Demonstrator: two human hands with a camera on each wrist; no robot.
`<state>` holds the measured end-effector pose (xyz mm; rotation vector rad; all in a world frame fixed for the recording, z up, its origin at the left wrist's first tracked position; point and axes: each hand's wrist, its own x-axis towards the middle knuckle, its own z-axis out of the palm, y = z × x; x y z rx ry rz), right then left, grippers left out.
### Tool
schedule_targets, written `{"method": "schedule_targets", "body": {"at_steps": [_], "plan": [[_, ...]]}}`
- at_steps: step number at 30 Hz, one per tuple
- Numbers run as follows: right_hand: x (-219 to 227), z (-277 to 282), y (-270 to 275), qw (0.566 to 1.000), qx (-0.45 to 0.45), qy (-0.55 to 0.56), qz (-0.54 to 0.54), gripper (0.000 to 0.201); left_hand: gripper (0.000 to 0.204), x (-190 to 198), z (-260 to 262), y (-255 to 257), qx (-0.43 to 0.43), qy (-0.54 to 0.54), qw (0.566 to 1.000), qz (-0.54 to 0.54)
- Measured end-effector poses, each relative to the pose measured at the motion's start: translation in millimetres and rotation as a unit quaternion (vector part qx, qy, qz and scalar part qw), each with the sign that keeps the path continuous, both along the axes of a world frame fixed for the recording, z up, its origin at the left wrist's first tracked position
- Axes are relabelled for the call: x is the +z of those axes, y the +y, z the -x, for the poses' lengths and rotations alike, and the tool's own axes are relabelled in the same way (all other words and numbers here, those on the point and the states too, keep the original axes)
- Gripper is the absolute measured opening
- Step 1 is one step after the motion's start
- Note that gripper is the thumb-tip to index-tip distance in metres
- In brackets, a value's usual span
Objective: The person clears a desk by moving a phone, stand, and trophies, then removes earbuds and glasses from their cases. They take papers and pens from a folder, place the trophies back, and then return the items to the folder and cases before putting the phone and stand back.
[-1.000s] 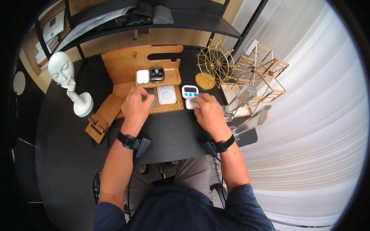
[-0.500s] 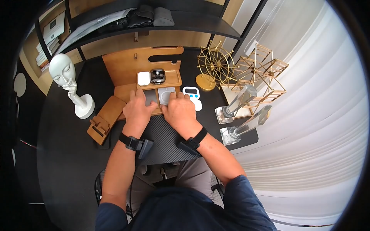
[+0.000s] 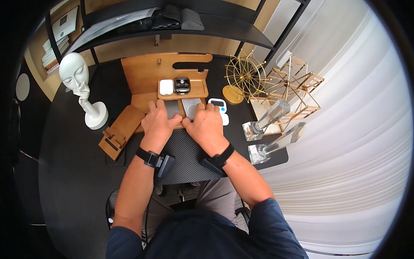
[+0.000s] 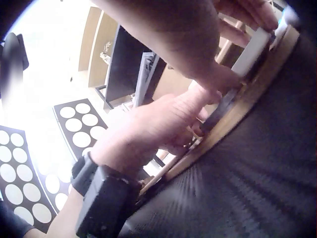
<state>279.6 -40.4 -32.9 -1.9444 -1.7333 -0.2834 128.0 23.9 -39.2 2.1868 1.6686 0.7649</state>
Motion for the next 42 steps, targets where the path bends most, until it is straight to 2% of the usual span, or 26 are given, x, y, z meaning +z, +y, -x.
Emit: {"method": "schedule_targets", "body": {"at_steps": [3,7,13,18,25,36,39,42], "plan": [[13.5,-1.7,-35.7,0.999,0.006,-0.001,-0.033,0.044,0.061,0.7,1.4,-2.0,-0.01,-0.004,1.0,-0.015],[32.8,-3.2,-110.5,0.999,-0.009,0.018,-0.046,0.046,0.067,1.3,-0.4,-4.3,-0.011,0.012,1.0,-0.018],[13.5,-21.2,-176.6,0.997,-0.071,0.039,0.0,0.046,0.073,-0.4,-6.9,-2.4,0.0,0.036,0.999,0.009],[-2.4,-25.9,-185.8,0.997,-0.082,0.005,0.009,0.048,0.071,-5.3,-10.3,-1.1,0.012,0.047,0.999,-0.005],[-1.1,-22.3,-195.4,0.996,-0.086,0.018,0.008,0.046,0.073,-7.9,-9.3,-2.5,0.015,0.036,0.999,-0.013],[2.2,-23.4,-209.9,0.996,-0.084,0.035,0.014,0.049,0.067,14.8,-7.3,-16.5,0.007,0.027,1.0,-0.014],[10.4,-21.4,-207.3,0.994,-0.087,-0.006,-0.059,0.046,0.065,20.0,2.3,-33.7,-0.004,0.011,1.0,-0.019],[27.6,-11.3,-199.2,0.987,-0.006,0.119,-0.106,0.039,0.064,19.6,13.8,-54.1,-0.03,-0.025,0.999,-0.011]]}}
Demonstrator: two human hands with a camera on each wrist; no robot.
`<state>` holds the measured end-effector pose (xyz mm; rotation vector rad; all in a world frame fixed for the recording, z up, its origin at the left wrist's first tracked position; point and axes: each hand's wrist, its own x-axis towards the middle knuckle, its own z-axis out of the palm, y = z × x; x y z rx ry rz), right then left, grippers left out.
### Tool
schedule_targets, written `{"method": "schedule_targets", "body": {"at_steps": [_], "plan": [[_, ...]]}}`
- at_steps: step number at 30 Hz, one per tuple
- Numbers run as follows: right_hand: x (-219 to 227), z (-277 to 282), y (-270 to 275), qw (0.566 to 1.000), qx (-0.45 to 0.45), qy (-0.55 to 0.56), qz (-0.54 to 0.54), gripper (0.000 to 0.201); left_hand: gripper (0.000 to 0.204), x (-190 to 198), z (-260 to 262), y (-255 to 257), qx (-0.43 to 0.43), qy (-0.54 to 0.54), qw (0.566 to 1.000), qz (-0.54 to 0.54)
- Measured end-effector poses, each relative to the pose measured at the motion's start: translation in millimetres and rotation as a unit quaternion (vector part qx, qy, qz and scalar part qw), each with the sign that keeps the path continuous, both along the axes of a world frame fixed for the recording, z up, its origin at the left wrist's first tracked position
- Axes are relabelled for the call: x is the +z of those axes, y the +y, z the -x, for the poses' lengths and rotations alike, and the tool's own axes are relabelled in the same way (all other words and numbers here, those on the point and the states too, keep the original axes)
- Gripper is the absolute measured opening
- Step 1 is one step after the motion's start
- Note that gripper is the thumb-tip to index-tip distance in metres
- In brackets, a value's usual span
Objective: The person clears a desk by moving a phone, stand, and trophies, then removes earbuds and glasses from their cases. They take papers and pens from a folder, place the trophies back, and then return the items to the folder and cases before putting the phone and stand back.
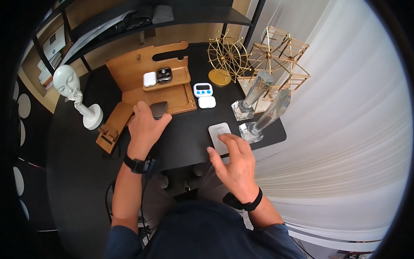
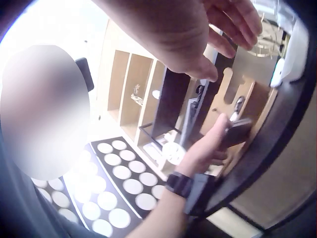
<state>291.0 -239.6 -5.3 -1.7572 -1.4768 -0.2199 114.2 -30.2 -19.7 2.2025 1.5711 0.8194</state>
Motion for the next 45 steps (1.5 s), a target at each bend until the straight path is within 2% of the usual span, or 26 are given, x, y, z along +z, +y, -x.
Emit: {"method": "schedule_targets", "body": {"at_steps": [2,3,5,6,8,9,13,14,16,17,18,19,20,21,22,23,24,27,28,30,33,36,39,42,45], "plan": [[11.7,11.3,9.8,0.979,0.068,0.185,0.054,0.04,0.063,8.1,8.2,-21.8,-0.022,-0.022,0.999,0.012],[14.2,17.2,18.8,0.952,0.098,0.28,0.072,0.042,0.05,9.7,10.0,-33.7,-0.017,-0.055,0.998,0.004],[4.6,21.1,38.5,0.867,0.172,0.457,0.102,0.052,0.05,10.7,14.8,-55.1,-0.026,-0.091,0.995,0.0],[0.9,22.6,49.6,0.832,0.182,0.512,0.115,0.053,0.05,9.6,17.4,-65.3,-0.029,-0.11,0.994,-0.003],[-2.4,27.3,68.9,0.751,0.201,0.613,0.143,0.055,0.053,2.0,21.5,-84.7,-0.058,-0.101,0.99,-0.079],[-4.0,29.7,73.9,0.729,0.202,0.637,0.151,0.054,0.056,-3.9,23.6,-93.1,-0.071,-0.097,0.987,-0.103],[-17.1,44.8,80.3,0.74,0.223,0.625,0.112,0.045,0.065,-24.8,29.7,-102.2,-0.134,-0.143,0.964,-0.177],[-16.9,44.0,79.4,0.733,0.233,0.629,0.113,0.045,0.061,-30.3,33.4,-103.4,-0.127,-0.224,0.962,-0.091],[-14.9,41.3,79.0,0.72,0.251,0.637,0.11,0.045,0.053,-45.1,40.5,-101.2,-0.11,-0.376,0.917,0.081],[-12.3,42.7,78.9,0.722,0.268,0.628,0.11,0.045,0.033,-68.4,32.7,-90.0,-0.073,-0.441,0.891,0.083],[-8.3,44.2,78.4,0.724,0.285,0.619,0.111,0.045,0.036,-62.7,37.3,-87.3,-0.123,-0.48,0.837,0.232],[-6.1,47.1,79.9,0.723,0.305,0.609,0.112,0.044,0.043,-51.2,48.6,-84.5,-0.167,-0.506,0.761,0.37],[-7.3,49.5,81.2,0.754,0.306,0.571,0.106,0.044,0.052,-40.5,55.5,-81.7,-0.21,-0.518,0.662,0.499],[-10.1,52.7,81.2,0.783,0.305,0.533,0.1,0.043,0.073,-32.8,45.9,-85.3,-0.187,-0.49,0.704,0.48],[-12.2,56.2,80.2,0.81,0.303,0.493,0.094,0.043,0.072,-29.2,40.7,-87.3,-0.174,-0.511,0.694,0.477],[-8.6,61.5,77.8,0.863,0.259,0.426,0.086,0.04,0.072,-26.4,36.4,-88.1,-0.161,-0.532,0.684,0.472],[-10.0,61.6,79.2,0.886,0.243,0.387,0.076,0.039,0.071,-24.8,32.7,-88.0,-0.15,-0.552,0.673,0.469],[-14.1,60.7,81.6,0.943,0.198,0.264,0.05,0.036,0.075,-30.9,23.6,-86.0,-0.178,-0.585,0.621,0.491],[-12.5,60.4,82.8,0.956,0.19,0.219,0.043,0.035,0.077,-44.0,26.4,-81.7,-0.244,-0.594,0.575,0.506],[-12.3,61.2,82.6,0.971,0.18,0.157,0.024,0.034,0.078,-55.0,24.5,-74.9,-0.282,-0.595,0.566,0.496],[-12.3,62.7,83.9,0.976,0.186,0.111,0.0,0.034,0.077,-44.3,21.8,-79.9,-0.167,-0.55,0.682,0.452],[-5.9,64.2,80.2,0.954,0.201,0.21,0.071,0.039,0.073,-31.0,23.8,-81.9,-0.133,-0.498,0.752,0.412],[-5.4,59.0,79.2,0.909,0.254,0.308,0.123,0.049,0.071,-17.3,30.1,-84.9,-0.114,-0.47,0.781,0.394],[-12.8,53.5,81.4,0.88,0.273,0.364,0.134,0.058,0.066,-35.2,21.1,-79.1,-0.166,-0.548,0.731,0.371],[-0.9,52.0,78.3,0.874,0.256,0.375,0.172,0.062,0.057,-54.3,15.6,-75.3,-0.192,-0.573,0.727,0.326]]}}
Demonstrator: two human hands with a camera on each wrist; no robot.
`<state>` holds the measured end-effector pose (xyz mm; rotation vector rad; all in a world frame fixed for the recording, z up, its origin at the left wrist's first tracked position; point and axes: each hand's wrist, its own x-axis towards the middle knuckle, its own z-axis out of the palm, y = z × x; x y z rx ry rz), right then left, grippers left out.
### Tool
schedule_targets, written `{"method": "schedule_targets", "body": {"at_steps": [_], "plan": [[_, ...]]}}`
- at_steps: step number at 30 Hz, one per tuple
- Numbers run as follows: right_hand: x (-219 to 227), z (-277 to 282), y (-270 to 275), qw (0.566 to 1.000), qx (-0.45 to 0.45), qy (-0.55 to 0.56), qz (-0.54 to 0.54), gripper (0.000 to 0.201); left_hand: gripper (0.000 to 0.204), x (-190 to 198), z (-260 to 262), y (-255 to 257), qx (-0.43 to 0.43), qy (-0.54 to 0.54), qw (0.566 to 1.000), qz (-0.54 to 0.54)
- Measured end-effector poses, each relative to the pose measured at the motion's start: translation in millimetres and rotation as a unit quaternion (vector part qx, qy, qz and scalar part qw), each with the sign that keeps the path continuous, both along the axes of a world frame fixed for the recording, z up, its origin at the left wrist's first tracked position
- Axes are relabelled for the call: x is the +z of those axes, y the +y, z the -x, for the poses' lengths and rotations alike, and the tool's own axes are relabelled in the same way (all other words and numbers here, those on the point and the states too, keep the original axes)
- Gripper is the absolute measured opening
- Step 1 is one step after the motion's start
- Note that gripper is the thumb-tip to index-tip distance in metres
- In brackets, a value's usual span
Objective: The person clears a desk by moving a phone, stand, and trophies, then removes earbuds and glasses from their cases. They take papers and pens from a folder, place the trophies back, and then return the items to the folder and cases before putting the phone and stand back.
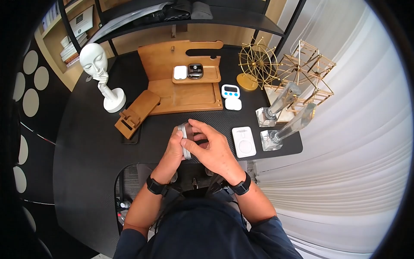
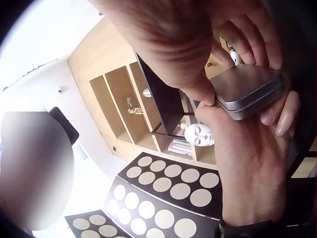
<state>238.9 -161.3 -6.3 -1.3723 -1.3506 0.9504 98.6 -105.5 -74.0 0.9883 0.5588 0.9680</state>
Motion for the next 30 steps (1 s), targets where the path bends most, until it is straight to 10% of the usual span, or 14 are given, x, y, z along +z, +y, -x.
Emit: {"method": "schedule_targets", "body": {"at_steps": [21,30], "plan": [[-13.9,0.9,12.3,0.998,-0.013,0.055,-0.014,0.054,0.058,-5.8,-6.1,-0.1,0.08,0.038,0.995,-0.035],[-10.5,-1.4,12.2,0.997,-0.081,0.011,-0.012,0.052,0.068,20.4,20.9,5.7,-0.009,0.024,0.996,0.084]]}}
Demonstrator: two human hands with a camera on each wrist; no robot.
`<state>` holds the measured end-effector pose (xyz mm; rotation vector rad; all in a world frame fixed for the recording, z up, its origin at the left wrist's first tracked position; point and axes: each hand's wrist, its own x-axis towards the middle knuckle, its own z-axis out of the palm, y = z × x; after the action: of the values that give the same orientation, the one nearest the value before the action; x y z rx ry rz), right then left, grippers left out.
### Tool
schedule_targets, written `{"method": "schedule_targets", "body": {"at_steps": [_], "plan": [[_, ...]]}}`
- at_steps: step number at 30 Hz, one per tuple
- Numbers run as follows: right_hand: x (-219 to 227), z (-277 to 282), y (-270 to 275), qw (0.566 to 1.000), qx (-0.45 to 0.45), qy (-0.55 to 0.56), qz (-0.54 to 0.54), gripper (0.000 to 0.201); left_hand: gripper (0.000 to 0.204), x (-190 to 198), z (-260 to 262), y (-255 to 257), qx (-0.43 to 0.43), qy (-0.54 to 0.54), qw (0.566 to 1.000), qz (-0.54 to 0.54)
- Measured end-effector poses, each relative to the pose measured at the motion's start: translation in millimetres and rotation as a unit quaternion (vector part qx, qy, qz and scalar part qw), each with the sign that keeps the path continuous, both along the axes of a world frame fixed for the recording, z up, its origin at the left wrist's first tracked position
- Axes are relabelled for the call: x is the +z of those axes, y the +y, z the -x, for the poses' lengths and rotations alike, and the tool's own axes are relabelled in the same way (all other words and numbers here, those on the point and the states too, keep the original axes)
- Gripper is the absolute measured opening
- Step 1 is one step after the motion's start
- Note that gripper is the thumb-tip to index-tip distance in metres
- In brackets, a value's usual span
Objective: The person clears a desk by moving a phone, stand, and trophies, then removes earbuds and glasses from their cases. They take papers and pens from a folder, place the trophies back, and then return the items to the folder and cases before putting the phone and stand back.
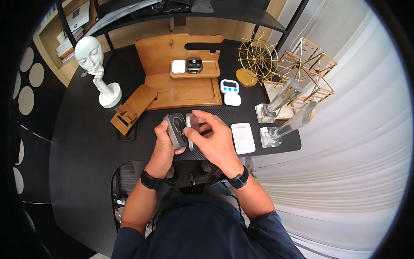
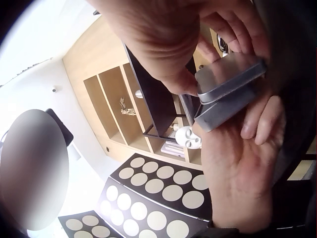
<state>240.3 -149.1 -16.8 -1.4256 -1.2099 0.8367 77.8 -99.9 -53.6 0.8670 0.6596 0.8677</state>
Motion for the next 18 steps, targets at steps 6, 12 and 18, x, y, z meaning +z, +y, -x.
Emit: {"method": "schedule_targets", "body": {"at_steps": [6,12,18], "plan": [[-0.7,-13.2,-2.5,0.964,-0.086,-0.249,-0.04,0.055,0.077,-8.4,2.7,10.7,0.011,-0.093,0.995,0.035],[-7.4,-9.5,-0.5,0.912,-0.108,-0.388,-0.076,0.051,0.075,-1.0,-0.2,7.7,0.028,-0.117,0.99,0.072],[-11.5,-19.8,-7.4,0.868,-0.043,-0.491,-0.055,0.05,0.06,-4.4,1.3,4.4,0.061,-0.093,0.992,0.056]]}}
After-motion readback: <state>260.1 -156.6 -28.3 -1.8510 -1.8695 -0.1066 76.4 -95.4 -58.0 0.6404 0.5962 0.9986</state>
